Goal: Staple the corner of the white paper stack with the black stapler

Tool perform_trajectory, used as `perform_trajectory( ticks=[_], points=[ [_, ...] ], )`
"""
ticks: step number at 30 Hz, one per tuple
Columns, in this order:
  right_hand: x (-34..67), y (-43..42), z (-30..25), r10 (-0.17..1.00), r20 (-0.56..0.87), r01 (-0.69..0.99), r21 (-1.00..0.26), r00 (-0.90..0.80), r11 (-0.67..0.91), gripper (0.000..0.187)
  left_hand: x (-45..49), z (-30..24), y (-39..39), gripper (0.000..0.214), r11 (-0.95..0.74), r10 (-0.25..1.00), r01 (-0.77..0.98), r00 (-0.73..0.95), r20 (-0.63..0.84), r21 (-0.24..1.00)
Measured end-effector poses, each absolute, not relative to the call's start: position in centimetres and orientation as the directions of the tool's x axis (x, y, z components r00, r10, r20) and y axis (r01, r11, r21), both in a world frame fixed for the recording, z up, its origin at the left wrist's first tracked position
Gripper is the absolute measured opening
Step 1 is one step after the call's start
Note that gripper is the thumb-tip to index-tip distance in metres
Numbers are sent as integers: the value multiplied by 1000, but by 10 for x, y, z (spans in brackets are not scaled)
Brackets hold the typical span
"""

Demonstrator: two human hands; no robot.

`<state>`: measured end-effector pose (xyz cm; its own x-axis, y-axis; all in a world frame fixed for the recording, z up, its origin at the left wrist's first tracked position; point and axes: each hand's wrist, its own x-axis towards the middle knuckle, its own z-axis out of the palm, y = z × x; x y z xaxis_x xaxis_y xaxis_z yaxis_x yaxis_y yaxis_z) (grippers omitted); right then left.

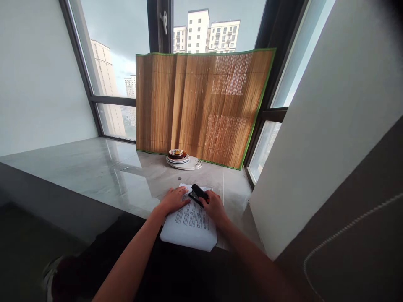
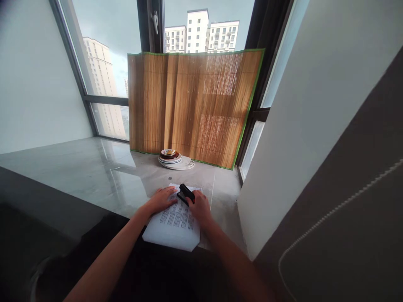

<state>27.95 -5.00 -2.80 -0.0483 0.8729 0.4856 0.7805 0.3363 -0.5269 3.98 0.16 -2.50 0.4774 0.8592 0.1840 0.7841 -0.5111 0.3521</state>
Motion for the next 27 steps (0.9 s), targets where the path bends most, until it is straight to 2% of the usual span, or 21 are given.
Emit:
perform_trajectory(
  ticks=[1, 5, 7, 11, 17, 21, 24, 27],
  points=[
    [279, -50, -30, 865, 499, 770, -532, -51, 352, 11, 40, -25, 2, 58, -509, 861, 784, 474, 185, 356],
    [278, -42, -30, 833, 547, 699, -565, -81, 439, 25, 38, -26, 4, 69, -495, 869, 776, 445, 218, 391],
    [279, -40, -30, 815, 578, 666, -588, -52, 459, 26, 37, -26, 4, 67, -503, 865, 768, 446, 231, 398],
    [286, -46, -25, 777, 618, 699, -609, 122, 374, 19, 38, -24, 2, 61, -508, 862, 767, 452, 230, 392],
    [289, -60, -18, 769, 631, 789, -522, 101, 325, 23, 40, -21, 0, 85, -451, 892, 776, 388, 230, 440],
    [286, -58, -21, 765, 625, 769, -561, 153, 305, 23, 41, -19, -1, 96, -437, 898, 774, 340, 280, 458],
    [287, -51, -22, 752, 631, 705, -621, 192, 342, 24, 41, -18, -3, 93, -447, 891, 778, 349, 289, 440],
    [287, -44, -20, 765, 628, 669, -630, 139, 395, 23, 41, -20, -2, 85, -457, 887, 777, 362, 286, 434]
  ],
)
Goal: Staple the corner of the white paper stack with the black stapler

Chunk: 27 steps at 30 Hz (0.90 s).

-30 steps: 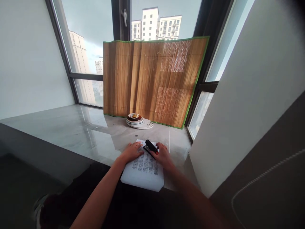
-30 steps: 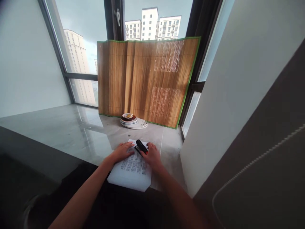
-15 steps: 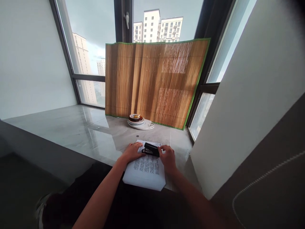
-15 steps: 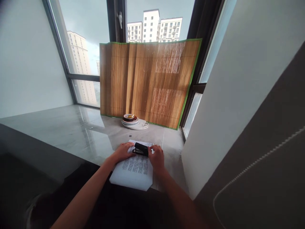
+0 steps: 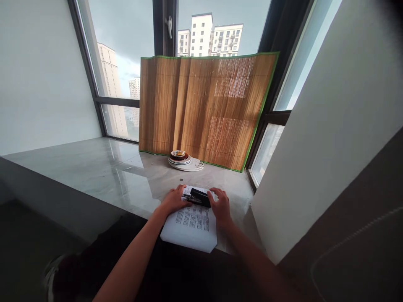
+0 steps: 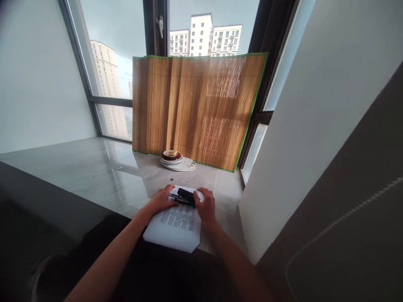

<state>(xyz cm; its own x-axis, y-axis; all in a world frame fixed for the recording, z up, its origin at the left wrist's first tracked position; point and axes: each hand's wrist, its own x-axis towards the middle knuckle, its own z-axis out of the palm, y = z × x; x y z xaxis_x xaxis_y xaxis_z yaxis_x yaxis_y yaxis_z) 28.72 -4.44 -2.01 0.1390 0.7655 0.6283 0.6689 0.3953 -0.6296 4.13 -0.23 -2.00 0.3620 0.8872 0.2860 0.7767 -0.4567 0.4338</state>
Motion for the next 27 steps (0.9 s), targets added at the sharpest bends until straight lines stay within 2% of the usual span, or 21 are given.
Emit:
perform_trajectory(
  ticks=[3, 5, 8, 10, 11, 13, 17, 20, 25, 27],
  points=[
    [282, -43, -18, 838, 545, 687, -603, -16, 405, 32, 42, -24, 3, 76, -427, 904, 736, 327, 276, 526],
    [278, -45, -17, 851, 518, 726, -552, -86, 410, 26, 43, -26, 9, 63, -407, 913, 641, 270, 305, 650],
    [275, -54, -14, 775, 620, 769, -435, -120, 467, 17, 46, -21, 17, 49, -343, 939, 336, 122, 320, 877],
    [275, -60, -12, 675, 714, 774, -316, -187, 548, 20, 47, -16, 19, 46, -195, 979, 60, 73, 190, 979],
    [275, -63, -11, 618, 751, 770, -245, -234, 589, 24, 48, -14, 18, 45, -106, 990, -45, 88, 109, 993],
    [274, -67, -10, 508, 796, 753, -103, -328, 650, 31, 48, -11, 15, 45, 32, 987, -143, 161, -8, 989],
    [270, -72, -9, 396, 803, 713, 51, -446, 699, 33, 46, -11, 6, 23, 112, 962, -186, 266, -60, 976],
    [269, -72, -9, 390, 805, 705, 49, -447, 707, 33, 44, -11, 4, 13, 149, 951, -291, 303, -57, 945],
    [274, -68, -12, 431, 868, 744, -116, -247, 659, 34, 42, -9, 6, 9, 176, 962, -362, 258, -83, 916],
    [276, -67, -12, 418, 877, 738, -117, -237, 665, 33, 43, -8, 6, 11, 206, 958, -365, 266, -110, 908]
  ],
)
